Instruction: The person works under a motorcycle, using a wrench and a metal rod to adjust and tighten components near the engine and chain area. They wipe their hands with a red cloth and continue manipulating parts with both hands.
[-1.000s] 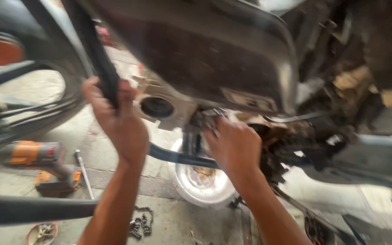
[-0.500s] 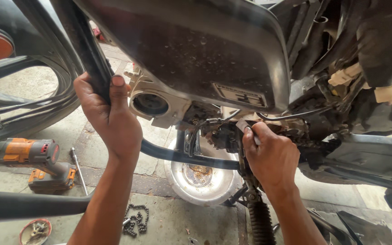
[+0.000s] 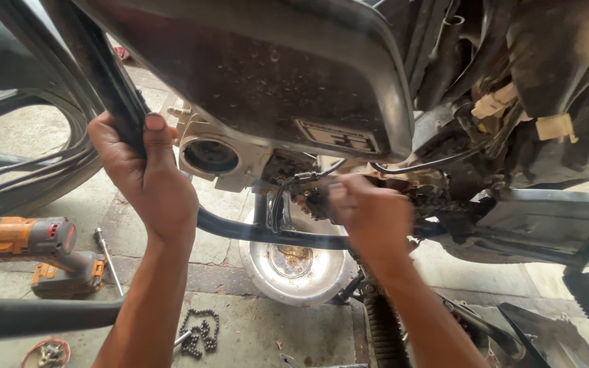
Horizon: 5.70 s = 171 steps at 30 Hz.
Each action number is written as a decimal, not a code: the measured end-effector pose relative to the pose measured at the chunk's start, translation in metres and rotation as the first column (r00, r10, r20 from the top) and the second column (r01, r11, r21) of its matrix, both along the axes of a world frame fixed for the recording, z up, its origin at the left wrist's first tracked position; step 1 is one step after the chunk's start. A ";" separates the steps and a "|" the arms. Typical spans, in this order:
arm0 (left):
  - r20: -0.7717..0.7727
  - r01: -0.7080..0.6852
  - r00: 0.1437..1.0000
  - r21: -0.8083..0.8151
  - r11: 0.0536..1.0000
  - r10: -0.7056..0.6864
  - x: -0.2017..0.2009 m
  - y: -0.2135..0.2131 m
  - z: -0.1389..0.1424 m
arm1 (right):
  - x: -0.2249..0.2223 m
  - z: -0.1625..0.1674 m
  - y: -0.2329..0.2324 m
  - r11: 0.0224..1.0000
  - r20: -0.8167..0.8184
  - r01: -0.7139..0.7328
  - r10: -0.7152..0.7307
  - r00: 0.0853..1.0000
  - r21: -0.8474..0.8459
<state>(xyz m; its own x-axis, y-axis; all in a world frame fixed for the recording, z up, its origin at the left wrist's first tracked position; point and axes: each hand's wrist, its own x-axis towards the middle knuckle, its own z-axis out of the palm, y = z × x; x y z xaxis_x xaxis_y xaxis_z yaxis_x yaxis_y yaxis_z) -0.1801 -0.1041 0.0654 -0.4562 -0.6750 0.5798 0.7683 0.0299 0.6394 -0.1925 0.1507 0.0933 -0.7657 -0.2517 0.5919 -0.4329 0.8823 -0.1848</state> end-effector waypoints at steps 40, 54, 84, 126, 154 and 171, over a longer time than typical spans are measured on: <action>0.913 0.886 0.408 -0.398 0.238 0.009 0.239 0.125 -0.186 | 0.249 -0.355 0.098 0.959 0.616 0.205 -0.042 0.787 -0.197; 0.846 0.882 0.319 -0.100 0.461 -0.427 0.175 0.112 -0.140 | 0.219 -0.444 0.111 0.907 0.781 0.116 0.277 0.559 -0.405; 0.368 0.352 0.930 -0.867 0.353 -0.023 0.035 0.149 0.008 | 0.058 -0.075 0.107 0.279 -0.037 -0.102 0.228 0.973 -0.955; 0.409 0.384 0.882 -0.912 0.146 0.234 -0.038 0.116 0.032 | 0.008 -0.076 0.074 0.369 -0.350 -0.333 0.021 0.936 -0.868; 0.235 0.203 0.957 -0.961 0.188 0.169 -0.034 0.118 0.029 | 0.009 -0.071 0.062 0.329 -0.351 -0.366 0.104 0.930 -0.871; 0.415 0.394 0.889 -0.909 0.139 0.195 -0.042 0.117 0.027 | 0.016 -0.075 0.061 0.330 -0.291 -0.302 0.082 0.953 -0.894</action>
<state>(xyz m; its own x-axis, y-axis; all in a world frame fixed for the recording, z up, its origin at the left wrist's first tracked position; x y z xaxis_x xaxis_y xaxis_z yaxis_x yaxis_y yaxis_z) -0.2224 0.0126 0.0925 -0.8073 0.3804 0.4512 0.5446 0.7748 0.3211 -0.1770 0.2117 0.0183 -0.6407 0.4105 0.6489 -0.6829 0.0817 -0.7259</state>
